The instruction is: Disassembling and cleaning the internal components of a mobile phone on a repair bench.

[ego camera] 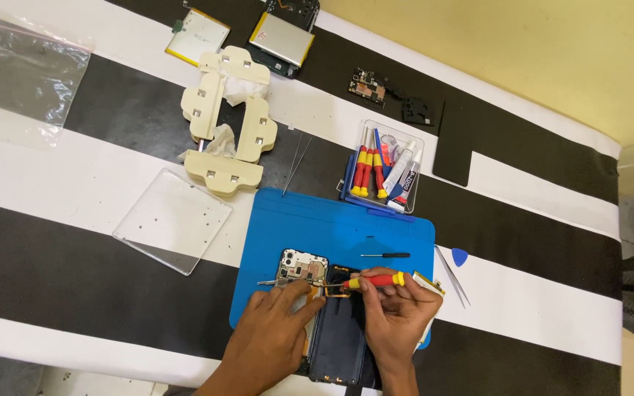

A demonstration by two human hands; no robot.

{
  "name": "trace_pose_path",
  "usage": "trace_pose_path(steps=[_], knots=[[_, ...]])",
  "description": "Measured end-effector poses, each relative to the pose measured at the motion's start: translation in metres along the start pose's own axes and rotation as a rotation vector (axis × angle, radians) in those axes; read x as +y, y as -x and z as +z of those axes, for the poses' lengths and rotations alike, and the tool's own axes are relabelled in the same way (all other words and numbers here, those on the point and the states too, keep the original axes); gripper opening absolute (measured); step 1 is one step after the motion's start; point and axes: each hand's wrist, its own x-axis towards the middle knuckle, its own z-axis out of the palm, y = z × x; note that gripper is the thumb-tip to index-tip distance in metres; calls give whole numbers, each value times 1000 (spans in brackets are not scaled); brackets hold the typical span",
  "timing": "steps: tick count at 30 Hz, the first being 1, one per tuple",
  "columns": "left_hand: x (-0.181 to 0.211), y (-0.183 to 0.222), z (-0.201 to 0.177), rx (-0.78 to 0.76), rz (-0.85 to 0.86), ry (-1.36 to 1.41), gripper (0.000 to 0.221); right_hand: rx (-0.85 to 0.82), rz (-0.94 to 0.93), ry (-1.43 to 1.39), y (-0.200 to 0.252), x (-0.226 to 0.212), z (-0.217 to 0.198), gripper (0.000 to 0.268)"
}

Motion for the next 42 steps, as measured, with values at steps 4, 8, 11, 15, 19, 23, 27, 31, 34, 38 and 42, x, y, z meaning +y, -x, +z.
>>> trace_pose_path(steps=[4,8,11,15,19,23,27,31,34,38,42], knots=[[0,0,-1,17,12,23,53,20,-18,-3,2,6,-3,58],[-1,0,0,21,13,33,52,43,5,-35,1,6,-3,58],[-1,-1,-1,-16,-4,23,51,46,17,-57,2,6,-2,60],[1,-1,-6,61,0,117,50,65,10,-130,0,7,-2,59],[4,-5,-14,207,-180,368,30,156,162,-164,-1,9,-6,53],[9,-14,-14,227,-301,561,24,172,247,-314,-4,13,-11,46],[16,-22,-11,281,-225,659,23,182,277,-409,-4,14,-13,45],[23,-27,-17,268,-227,760,19,187,288,-444,-5,13,-14,43],[25,-29,-18,284,-198,750,15,193,298,-449,-5,12,-15,42],[26,-29,-16,317,-146,741,13,185,298,-489,-4,14,-17,45],[22,-26,-14,315,-84,645,15,196,290,-460,-3,9,-16,46]])
